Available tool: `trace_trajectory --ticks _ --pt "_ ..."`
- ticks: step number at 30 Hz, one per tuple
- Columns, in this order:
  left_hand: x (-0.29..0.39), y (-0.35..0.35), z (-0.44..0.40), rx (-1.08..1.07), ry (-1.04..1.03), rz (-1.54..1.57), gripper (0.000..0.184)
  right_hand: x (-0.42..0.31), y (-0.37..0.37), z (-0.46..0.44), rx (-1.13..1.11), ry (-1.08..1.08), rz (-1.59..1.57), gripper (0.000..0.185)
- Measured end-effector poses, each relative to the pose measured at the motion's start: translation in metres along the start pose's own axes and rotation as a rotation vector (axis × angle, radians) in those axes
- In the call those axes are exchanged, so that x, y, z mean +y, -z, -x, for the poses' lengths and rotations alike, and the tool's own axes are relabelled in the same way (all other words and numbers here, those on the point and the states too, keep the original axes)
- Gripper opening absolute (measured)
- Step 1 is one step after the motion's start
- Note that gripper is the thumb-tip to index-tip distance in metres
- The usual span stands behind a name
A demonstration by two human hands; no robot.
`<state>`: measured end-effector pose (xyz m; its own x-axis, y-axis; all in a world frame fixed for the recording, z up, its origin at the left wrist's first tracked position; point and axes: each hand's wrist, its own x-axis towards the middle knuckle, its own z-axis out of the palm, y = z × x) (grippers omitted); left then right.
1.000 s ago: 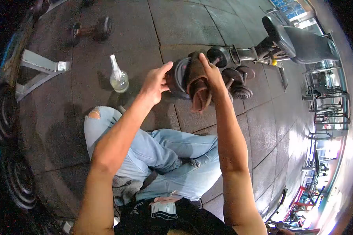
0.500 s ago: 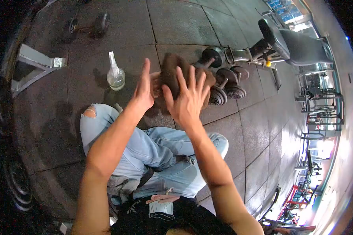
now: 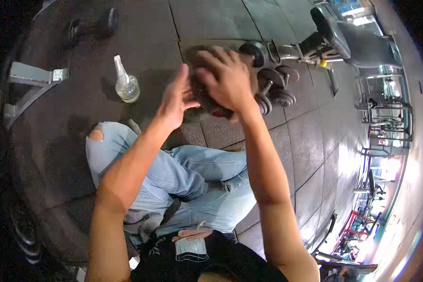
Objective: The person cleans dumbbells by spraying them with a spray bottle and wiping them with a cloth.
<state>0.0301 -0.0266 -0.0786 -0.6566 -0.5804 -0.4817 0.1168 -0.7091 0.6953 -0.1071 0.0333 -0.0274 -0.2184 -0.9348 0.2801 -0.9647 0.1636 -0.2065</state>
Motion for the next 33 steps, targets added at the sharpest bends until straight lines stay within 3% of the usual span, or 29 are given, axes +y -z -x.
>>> trace_trajectory --ticks 2,3,4,6,7,8,10,12,13,14,15,18,20,24,25,28,29,31,32,33 --pt "-0.006 0.017 -0.008 -0.045 0.01 0.019 0.071 -0.011 -0.016 -0.01 -0.072 0.251 0.124 0.043" --pt "-0.002 0.016 -0.003 -0.034 0.014 0.043 0.07 -0.009 -0.023 -0.024 -0.195 0.247 0.212 0.056" --pt "0.002 0.014 0.002 -0.021 0.016 0.07 0.07 -0.002 -0.022 -0.036 -0.19 0.233 0.204 0.056" --pt "-0.001 0.017 -0.007 -0.027 0.047 0.083 0.069 0.017 -0.016 -0.059 -0.482 -0.226 -0.071 0.065" --pt "-0.004 0.018 -0.009 -0.031 0.073 0.115 0.068 0.067 -0.022 -0.055 -0.476 -0.33 -0.528 0.074" --pt "-0.003 0.016 -0.007 -0.032 0.071 0.12 0.068 0.051 0.013 -0.042 -0.506 -0.467 -0.665 0.065" --pt "-0.002 0.013 -0.001 -0.123 0.023 -0.022 0.066 0.075 0.005 -0.009 -0.298 -0.545 -0.834 0.066" --pt "-0.001 0.012 0.0 -0.121 0.052 -0.066 0.062 0.058 -0.002 0.029 0.047 -0.767 -1.11 0.067" --pt "0.0 0.009 0.005 -0.143 0.014 -0.132 0.058 0.079 -0.03 0.054 0.162 -0.762 -1.063 0.066" --pt "-0.001 0.007 0.008 -0.167 -0.019 -0.203 0.055 0.046 -0.019 0.07 0.274 -0.887 -1.14 0.063" --pt "-0.006 0.011 0.0 -0.212 -0.029 -0.169 0.047 0.036 -0.041 0.089 0.472 -0.91 -1.206 0.062" --pt "-0.004 0.013 -0.003 -0.186 -0.078 -0.241 0.042 -0.046 -0.058 0.104 0.77 -0.899 -1.104 0.065" --pt "-0.006 0.02 -0.012 -0.265 -0.078 -0.158 0.042 -0.062 -0.054 0.096 0.794 -0.882 -1.268 0.07" --pt "0.011 0.019 -0.006 -0.099 -0.037 -0.22 0.04 -0.031 -0.028 0.074 0.568 -0.927 -1.471 0.055" --pt "0.015 0.013 -0.003 -0.005 -0.011 -0.308 0.044 -0.009 -0.038 0.077 0.491 -0.877 -1.423 0.051" --pt "0.037 -0.002 -0.002 0.021 0.062 -0.391 0.05 0.033 -0.032 0.078 0.258 -0.7 -1.297 0.048" --pt "0.034 0.002 -0.018 0.024 0.059 -0.385 0.05 0.039 -0.027 0.078 0.2 -0.707 -1.387 0.047" --pt "0.018 0.008 -0.05 0.023 -0.588 -0.701 0.065 0.058 -0.012 0.067 0.007 -0.658 -1.328 0.047" --pt "0.007 0.007 -0.055 0.018 -0.585 -0.699 0.065 0.076 -0.016 0.06 -0.086 -0.603 -1.281 0.048" --pt "-0.001 -0.002 -0.053 0.0 -0.723 -0.733 0.066 0.071 -0.001 0.046 -0.149 -0.646 -1.152 0.046"
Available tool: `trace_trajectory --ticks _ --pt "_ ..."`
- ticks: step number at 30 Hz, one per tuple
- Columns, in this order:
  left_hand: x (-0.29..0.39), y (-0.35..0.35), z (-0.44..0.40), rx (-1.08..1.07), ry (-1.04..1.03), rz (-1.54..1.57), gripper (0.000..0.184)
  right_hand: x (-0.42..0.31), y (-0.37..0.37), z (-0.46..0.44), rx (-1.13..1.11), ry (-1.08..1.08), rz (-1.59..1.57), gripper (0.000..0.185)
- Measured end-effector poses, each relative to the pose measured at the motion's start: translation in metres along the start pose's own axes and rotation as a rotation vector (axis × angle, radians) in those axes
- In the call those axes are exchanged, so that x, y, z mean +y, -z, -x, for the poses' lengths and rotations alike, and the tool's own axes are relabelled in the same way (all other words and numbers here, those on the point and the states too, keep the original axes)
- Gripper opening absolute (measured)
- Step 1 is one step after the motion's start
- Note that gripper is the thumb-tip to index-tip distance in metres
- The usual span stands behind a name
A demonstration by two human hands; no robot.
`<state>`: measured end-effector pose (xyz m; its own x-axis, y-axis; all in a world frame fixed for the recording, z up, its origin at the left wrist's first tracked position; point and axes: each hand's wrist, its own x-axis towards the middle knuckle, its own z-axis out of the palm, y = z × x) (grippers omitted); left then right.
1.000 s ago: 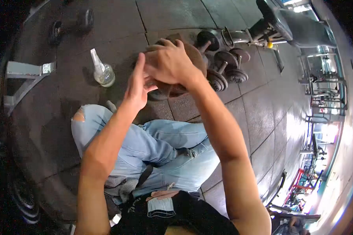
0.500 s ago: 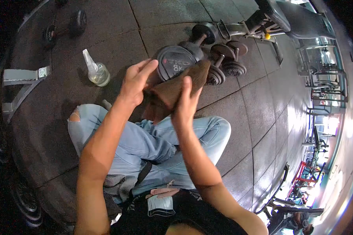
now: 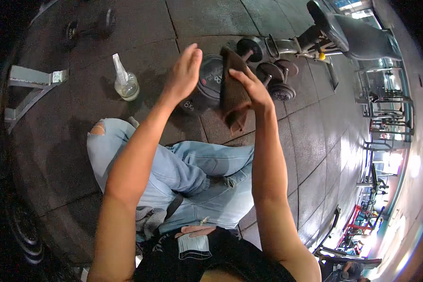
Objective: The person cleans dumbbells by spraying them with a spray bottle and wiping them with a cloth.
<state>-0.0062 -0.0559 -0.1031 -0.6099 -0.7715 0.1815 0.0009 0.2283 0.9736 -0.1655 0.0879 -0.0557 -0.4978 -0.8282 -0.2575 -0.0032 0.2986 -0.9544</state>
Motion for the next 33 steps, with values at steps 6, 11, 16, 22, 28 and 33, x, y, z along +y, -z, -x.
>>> trace_trajectory --ticks 6,11,16,22,28,33 --pt "-0.019 -0.015 0.004 0.064 -0.164 0.071 0.055 0.001 -0.043 -0.018 0.543 0.341 0.613 0.045" --pt "-0.023 -0.025 0.007 0.106 -0.15 0.158 0.048 0.033 -0.111 0.062 0.728 0.481 0.702 0.066" --pt "-0.028 -0.029 0.008 0.056 -0.127 0.155 0.049 0.024 -0.05 0.021 0.487 0.396 0.376 0.045" --pt "-0.013 -0.01 0.007 0.065 0.209 0.751 0.091 -0.025 -0.085 -0.034 0.443 0.454 1.171 0.04" --pt "0.002 0.026 -0.011 0.225 0.24 0.877 0.086 -0.013 -0.133 0.058 0.433 0.61 1.22 0.071" --pt "0.004 -0.002 0.001 0.144 -0.383 0.046 0.056 0.08 -0.106 0.06 0.885 0.543 0.137 0.056"
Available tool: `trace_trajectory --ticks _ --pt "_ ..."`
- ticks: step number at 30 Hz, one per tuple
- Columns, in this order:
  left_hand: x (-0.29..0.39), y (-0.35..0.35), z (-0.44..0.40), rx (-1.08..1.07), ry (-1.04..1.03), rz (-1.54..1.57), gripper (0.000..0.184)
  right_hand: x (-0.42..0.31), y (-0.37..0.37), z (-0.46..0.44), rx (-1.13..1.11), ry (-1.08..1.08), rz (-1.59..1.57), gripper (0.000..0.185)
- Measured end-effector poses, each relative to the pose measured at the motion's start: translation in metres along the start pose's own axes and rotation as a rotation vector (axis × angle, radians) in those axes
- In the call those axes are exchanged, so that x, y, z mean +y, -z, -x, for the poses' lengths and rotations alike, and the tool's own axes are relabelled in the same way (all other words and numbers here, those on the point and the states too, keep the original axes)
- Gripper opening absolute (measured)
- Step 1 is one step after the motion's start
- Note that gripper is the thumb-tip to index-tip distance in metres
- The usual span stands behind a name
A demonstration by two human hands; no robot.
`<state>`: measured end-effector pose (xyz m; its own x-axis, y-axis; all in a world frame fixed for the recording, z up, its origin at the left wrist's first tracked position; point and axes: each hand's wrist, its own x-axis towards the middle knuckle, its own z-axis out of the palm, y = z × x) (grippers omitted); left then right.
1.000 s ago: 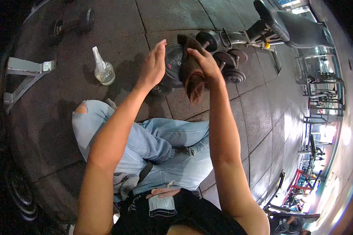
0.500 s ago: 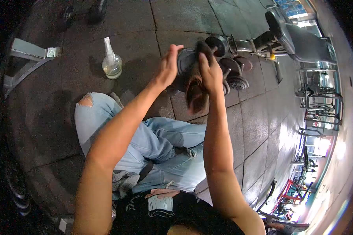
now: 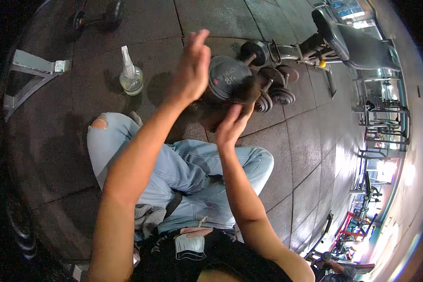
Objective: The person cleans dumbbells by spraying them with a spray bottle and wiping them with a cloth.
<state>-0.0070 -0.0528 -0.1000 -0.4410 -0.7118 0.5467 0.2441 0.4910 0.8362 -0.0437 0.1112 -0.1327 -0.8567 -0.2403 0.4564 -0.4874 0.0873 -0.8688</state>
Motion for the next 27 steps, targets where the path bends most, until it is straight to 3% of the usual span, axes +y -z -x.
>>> trace_trajectory --ticks 1,2,4,6,8,10,11,12,14,15,16,17,18,20,22,25,27 --pt "0.01 -0.002 -0.001 -0.087 -0.117 -0.14 0.052 -0.002 0.006 -0.011 -0.11 -0.48 -0.199 0.049" --pt "0.02 -0.004 -0.003 -0.18 -0.238 -0.276 0.049 -0.005 0.013 -0.014 -0.101 -0.652 -0.465 0.056" --pt "0.027 -0.011 -0.008 -0.25 -0.326 -0.367 0.046 0.006 0.01 -0.037 -0.163 -0.669 -0.476 0.058" --pt "0.018 -0.017 -0.01 -0.367 -0.404 -0.456 0.045 -0.001 -0.001 -0.068 -0.218 -0.652 -0.897 0.054" --pt "0.018 -0.019 -0.013 -0.417 -0.43 -0.502 0.046 0.051 -0.004 -0.111 -0.437 -0.696 -0.95 0.051" --pt "0.02 -0.021 -0.011 -0.391 -0.428 -0.508 0.048 0.061 -0.007 -0.132 -0.511 -0.621 -0.82 0.048" --pt "0.025 -0.02 -0.012 -0.397 -0.443 -0.539 0.05 0.027 -0.012 -0.14 -0.45 -0.94 -0.766 0.046" --pt "0.025 -0.019 -0.012 -0.419 -0.451 -0.544 0.05 0.105 -0.02 -0.141 -0.549 -0.445 -0.481 0.047" --pt "0.024 -0.017 -0.015 -0.362 -0.423 -0.548 0.052 0.041 -0.015 -0.105 -0.197 -0.665 -0.414 0.051" --pt "0.025 -0.017 -0.016 -0.372 -0.404 -0.564 0.054 -0.026 -0.004 -0.085 -0.183 -0.829 -0.363 0.057" --pt "0.023 -0.017 -0.016 -0.389 -0.406 -0.565 0.054 -0.005 -0.004 -0.052 -0.175 -0.538 -0.506 0.059" --pt "0.021 -0.019 -0.016 -0.395 -0.416 -0.552 0.056 -0.023 -0.026 -0.02 0.054 -0.402 -0.344 0.057" --pt "0.02 -0.02 -0.015 -0.404 -0.425 -0.54 0.058 -0.048 -0.029 0.004 0.067 -0.424 -0.359 0.065" --pt "0.024 -0.02 -0.012 -0.46 -0.427 -0.545 0.06 -0.035 -0.04 0.036 0.076 -0.27 -0.261 0.075" --pt "0.025 -0.017 -0.013 -0.477 -0.415 -0.558 0.061 -0.029 -0.027 0.011 0.017 -0.241 -0.18 0.068" --pt "0.026 -0.017 -0.016 -0.509 -0.397 -0.581 0.062 -0.005 -0.008 -0.068 -0.233 -0.219 -0.353 0.051" --pt "0.028 -0.019 -0.015 -0.52 -0.394 -0.568 0.063 0.011 -0.004 -0.13 -0.71 -0.275 -0.264 0.053"
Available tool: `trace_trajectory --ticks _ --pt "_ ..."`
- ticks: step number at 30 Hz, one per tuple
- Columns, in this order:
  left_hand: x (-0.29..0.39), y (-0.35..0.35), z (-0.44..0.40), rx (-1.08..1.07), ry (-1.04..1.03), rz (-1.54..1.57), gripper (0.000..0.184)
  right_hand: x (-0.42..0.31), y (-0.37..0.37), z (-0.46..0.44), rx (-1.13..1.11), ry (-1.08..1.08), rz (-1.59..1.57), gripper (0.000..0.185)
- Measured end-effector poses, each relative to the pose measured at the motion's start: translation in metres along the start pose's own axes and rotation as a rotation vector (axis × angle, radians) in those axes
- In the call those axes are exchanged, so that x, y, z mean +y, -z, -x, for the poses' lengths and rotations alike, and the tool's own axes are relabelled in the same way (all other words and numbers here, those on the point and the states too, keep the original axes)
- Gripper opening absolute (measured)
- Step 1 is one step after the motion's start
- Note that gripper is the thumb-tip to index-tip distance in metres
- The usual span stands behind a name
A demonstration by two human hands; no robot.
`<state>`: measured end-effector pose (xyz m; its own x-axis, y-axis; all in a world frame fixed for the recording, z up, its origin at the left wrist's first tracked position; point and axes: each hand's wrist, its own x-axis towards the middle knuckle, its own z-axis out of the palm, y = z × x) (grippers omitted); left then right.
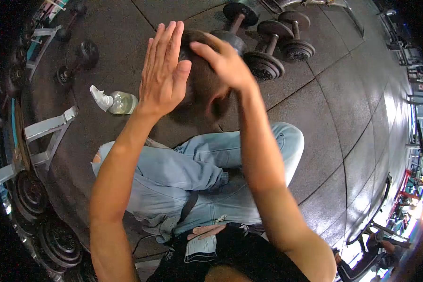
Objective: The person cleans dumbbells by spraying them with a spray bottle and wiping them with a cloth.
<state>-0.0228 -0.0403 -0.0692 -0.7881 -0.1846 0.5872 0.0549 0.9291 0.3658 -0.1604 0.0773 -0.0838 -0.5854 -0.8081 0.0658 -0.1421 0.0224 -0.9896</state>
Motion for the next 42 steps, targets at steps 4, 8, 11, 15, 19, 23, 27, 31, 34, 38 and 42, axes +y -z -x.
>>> trace_trajectory --ticks 4,8,11,15,19,23,27,31,34,38,42 --pt "0.006 0.0 0.0 0.019 -0.014 0.007 0.065 0.012 0.02 -0.102 -0.64 0.416 0.435 0.043" --pt "0.001 0.003 -0.004 0.029 0.011 -0.065 0.065 0.033 -0.006 -0.117 -0.773 0.009 -0.332 0.033" --pt "0.001 0.004 -0.002 0.023 0.025 -0.069 0.064 0.047 -0.004 -0.104 -0.696 0.037 -0.562 0.036" --pt "0.006 0.0 -0.001 0.065 0.038 -0.03 0.063 0.011 0.006 -0.043 -0.169 0.021 -0.131 0.054" --pt "-0.007 -0.005 -0.002 0.157 0.03 -0.013 0.062 -0.003 -0.041 0.038 0.489 -0.118 -0.272 0.052" --pt "-0.006 -0.003 0.001 0.254 0.057 0.093 0.065 0.015 -0.125 0.098 0.745 0.219 0.16 0.074" --pt "-0.012 0.011 0.017 0.583 0.526 1.089 0.081 0.024 -0.069 0.072 0.63 0.13 0.028 0.05" --pt "-0.029 0.039 0.035 0.875 0.662 1.191 0.084 0.008 0.017 0.011 0.044 0.022 0.231 0.055" --pt "-0.039 0.058 0.031 0.946 0.657 1.274 0.082 -0.06 0.006 -0.041 -0.132 -0.679 0.232 0.054" --pt "-0.045 0.055 0.031 0.983 0.654 1.225 0.08 -0.045 -0.004 -0.13 -0.607 -0.454 0.702 0.063" --pt "-0.049 0.062 0.029 1.003 0.64 1.26 0.078 -0.064 -0.08 -0.128 -0.736 -0.409 1.325 0.063"
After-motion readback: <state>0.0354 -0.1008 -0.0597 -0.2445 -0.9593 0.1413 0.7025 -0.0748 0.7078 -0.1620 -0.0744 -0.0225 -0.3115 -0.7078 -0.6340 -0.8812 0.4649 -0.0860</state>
